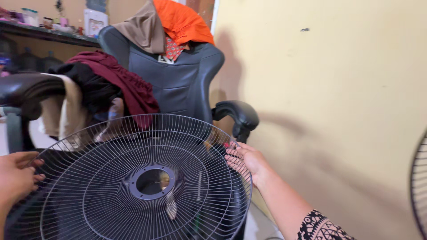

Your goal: The person secures the central hub cap on a standing fan, then attaches the front wire cage and tightens a screw on the cage hinge using a screwdriver.

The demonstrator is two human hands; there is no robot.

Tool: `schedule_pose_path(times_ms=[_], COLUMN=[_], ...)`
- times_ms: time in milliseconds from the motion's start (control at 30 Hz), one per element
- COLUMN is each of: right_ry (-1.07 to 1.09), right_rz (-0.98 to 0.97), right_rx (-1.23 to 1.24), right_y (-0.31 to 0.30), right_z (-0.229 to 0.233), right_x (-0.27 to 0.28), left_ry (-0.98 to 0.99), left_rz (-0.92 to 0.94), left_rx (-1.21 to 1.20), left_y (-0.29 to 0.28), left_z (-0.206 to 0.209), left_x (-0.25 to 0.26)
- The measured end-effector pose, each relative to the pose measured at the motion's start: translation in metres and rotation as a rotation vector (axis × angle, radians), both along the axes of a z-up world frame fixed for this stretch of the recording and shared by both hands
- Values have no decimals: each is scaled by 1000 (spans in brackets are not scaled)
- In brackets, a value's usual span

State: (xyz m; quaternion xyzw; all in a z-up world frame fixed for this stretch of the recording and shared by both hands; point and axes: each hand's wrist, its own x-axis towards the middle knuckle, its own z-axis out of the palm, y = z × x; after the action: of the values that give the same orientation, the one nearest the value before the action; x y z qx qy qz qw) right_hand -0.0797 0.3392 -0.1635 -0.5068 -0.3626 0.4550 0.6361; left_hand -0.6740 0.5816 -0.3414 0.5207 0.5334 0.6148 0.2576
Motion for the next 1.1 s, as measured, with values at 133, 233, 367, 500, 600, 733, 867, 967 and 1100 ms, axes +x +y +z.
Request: schedule_pose_path(times_ms=[133, 233, 367, 500, 600, 733, 867, 967, 1100], right_ry=[-39, -18, -15, -45, -46, -80, -128, -207, -223], right_rz=[-62, -56, -125, -95, -136, -226, -303, -338, -376], right_rx=[75, 115, 85, 194, 230, 279, 351, 400, 436], right_y=[-33, -57, -85, -112, -136, -170, -201, -226, -254], right_z=[22, 31, 35, 50, 65, 85, 107, 122, 132], right_x=[20, 27, 22, 16, 14, 23, 40, 57, 68], left_ry=[-58, 98, 124, 83, 31, -32, -105, -150, -192], left_rz=[-37, 7, -2, -27, -66, -132, -220, -293, -362], left_rx=[119, 243, 310, 364, 411, 455, 476, 462, 489], left_y=[10, 10, 3, -2, -4, -9, -33, -53, -51], left_z=[26, 42, 56, 70, 85, 113, 149, 160, 169], left_x=[43, 67, 89, 96, 110, 145, 187, 227, 267])
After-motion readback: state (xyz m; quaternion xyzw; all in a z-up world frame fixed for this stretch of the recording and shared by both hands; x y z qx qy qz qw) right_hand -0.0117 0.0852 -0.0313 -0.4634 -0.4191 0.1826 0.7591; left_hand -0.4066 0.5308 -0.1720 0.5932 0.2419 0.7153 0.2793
